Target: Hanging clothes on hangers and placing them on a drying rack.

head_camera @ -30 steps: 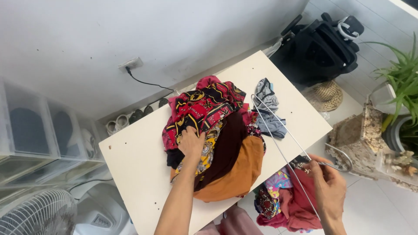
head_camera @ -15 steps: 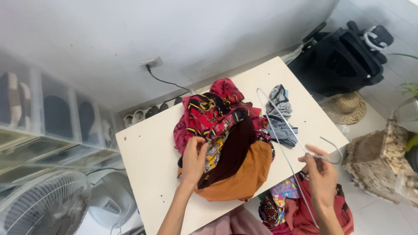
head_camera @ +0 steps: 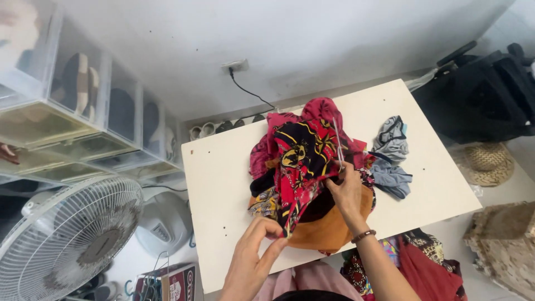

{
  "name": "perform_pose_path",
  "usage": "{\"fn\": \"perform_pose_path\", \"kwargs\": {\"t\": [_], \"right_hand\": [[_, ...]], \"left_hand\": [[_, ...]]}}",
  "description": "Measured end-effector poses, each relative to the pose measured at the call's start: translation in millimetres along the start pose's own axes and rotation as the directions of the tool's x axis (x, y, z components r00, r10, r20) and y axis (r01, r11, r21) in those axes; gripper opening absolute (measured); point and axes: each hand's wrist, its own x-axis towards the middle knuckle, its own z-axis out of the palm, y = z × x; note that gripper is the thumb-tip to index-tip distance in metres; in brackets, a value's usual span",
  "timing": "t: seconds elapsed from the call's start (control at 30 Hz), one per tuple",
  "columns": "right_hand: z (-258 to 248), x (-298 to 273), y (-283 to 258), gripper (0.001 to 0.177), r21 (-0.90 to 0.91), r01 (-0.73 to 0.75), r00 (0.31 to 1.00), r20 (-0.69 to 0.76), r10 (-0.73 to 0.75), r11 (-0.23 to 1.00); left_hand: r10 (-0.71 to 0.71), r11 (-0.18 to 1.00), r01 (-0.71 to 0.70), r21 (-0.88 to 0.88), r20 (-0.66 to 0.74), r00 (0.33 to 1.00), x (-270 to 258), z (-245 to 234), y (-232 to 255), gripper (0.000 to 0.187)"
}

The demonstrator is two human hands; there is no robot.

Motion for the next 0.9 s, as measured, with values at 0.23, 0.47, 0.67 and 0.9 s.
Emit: {"fn": "perform_pose_path", "kwargs": {"t": [0.23, 0.47, 0.67, 0.9], "right_hand": [[-15.5, -1.6, 11.7, 0.037, -0.018, -0.132, 0.991, 0.036, 0.132, 0.991], [-91.4, 1.1, -66.2, 0.018, 0.409, -0.114, 0.991, -0.023, 0.135, 0.905], [-149.5, -13.5, -143.0, 0.018, 0.507, -0.054, 0.998, 0.016, 0.053, 0.860], [-197.7, -37.8, -148.7, 0.031, 0.553, -0.014, 0.995, 0.092, -0.045, 0.833]], "left_hand": [[0.077, 0.971, -0.087, -0.222, -0.050, 0.996, -15.5, -31.0, 0.6, 0.011], [-0.038, 0.972, 0.042, 0.233, -0.022, 0.999, 18.1, -38.9, 12.9, 0.018], [0.299, 0.932, -0.313, 0.181, 0.103, 0.949, 71.2, -3.4, 24.2, 0.017], [0.630, 0.750, -0.655, 0.092, 0.207, 0.749, 113.7, 52.9, 62.2, 0.031]]}}
